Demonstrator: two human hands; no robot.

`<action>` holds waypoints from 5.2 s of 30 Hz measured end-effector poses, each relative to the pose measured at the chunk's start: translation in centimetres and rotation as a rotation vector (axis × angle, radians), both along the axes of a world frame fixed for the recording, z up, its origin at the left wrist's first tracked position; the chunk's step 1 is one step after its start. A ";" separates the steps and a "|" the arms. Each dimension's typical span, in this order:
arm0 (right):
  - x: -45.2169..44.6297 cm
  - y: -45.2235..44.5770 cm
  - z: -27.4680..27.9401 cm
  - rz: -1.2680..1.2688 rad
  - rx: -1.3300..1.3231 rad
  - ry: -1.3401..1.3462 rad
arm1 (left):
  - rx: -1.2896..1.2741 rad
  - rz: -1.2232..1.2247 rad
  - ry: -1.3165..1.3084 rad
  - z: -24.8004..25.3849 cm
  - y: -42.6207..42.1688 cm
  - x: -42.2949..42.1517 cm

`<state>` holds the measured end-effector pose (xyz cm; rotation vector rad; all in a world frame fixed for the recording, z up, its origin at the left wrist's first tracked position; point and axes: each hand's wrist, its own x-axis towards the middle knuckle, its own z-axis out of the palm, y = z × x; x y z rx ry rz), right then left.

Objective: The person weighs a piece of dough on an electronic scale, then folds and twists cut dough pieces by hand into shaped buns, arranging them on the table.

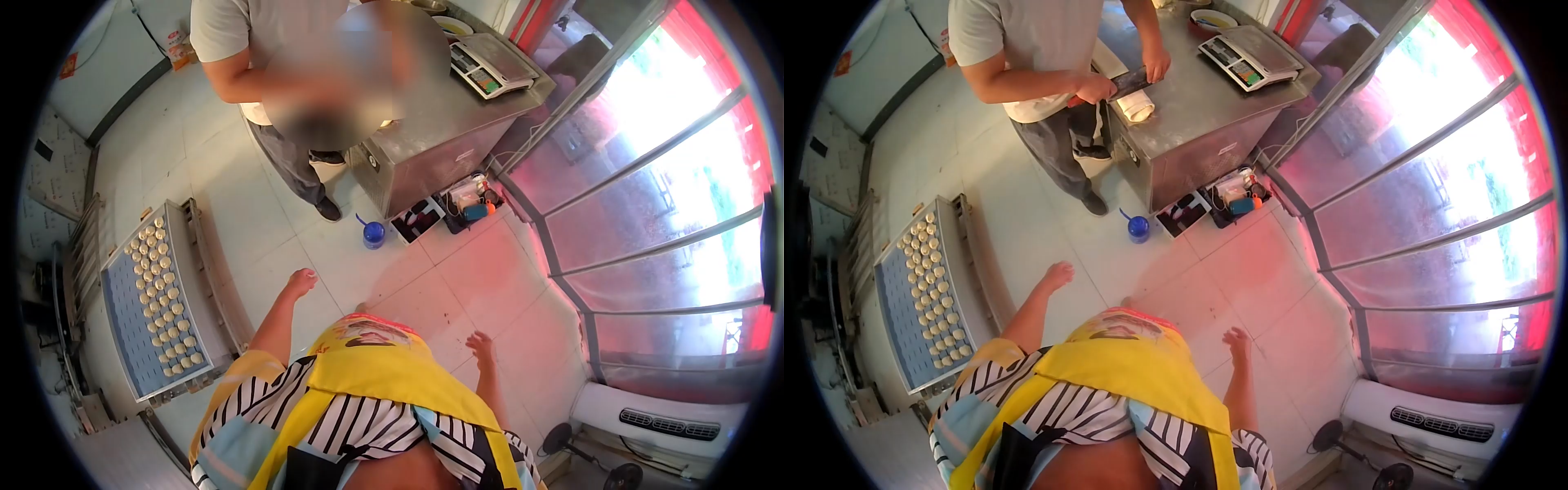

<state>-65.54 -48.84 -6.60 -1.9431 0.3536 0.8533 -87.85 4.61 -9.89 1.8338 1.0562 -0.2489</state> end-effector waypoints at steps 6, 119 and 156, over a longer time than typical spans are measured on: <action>0.4 4.6 0.4 0.126 -0.005 -0.008 | -0.088 0.170 0.098 -4.2 1.0 -6.7; 67.2 46.8 15.6 0.764 0.398 -0.808 | -0.277 0.876 0.136 4.1 -0.9 31.0; 48.9 64.4 12.3 1.136 0.227 -1.261 | -0.180 0.991 -0.142 -2.3 -6.4 20.8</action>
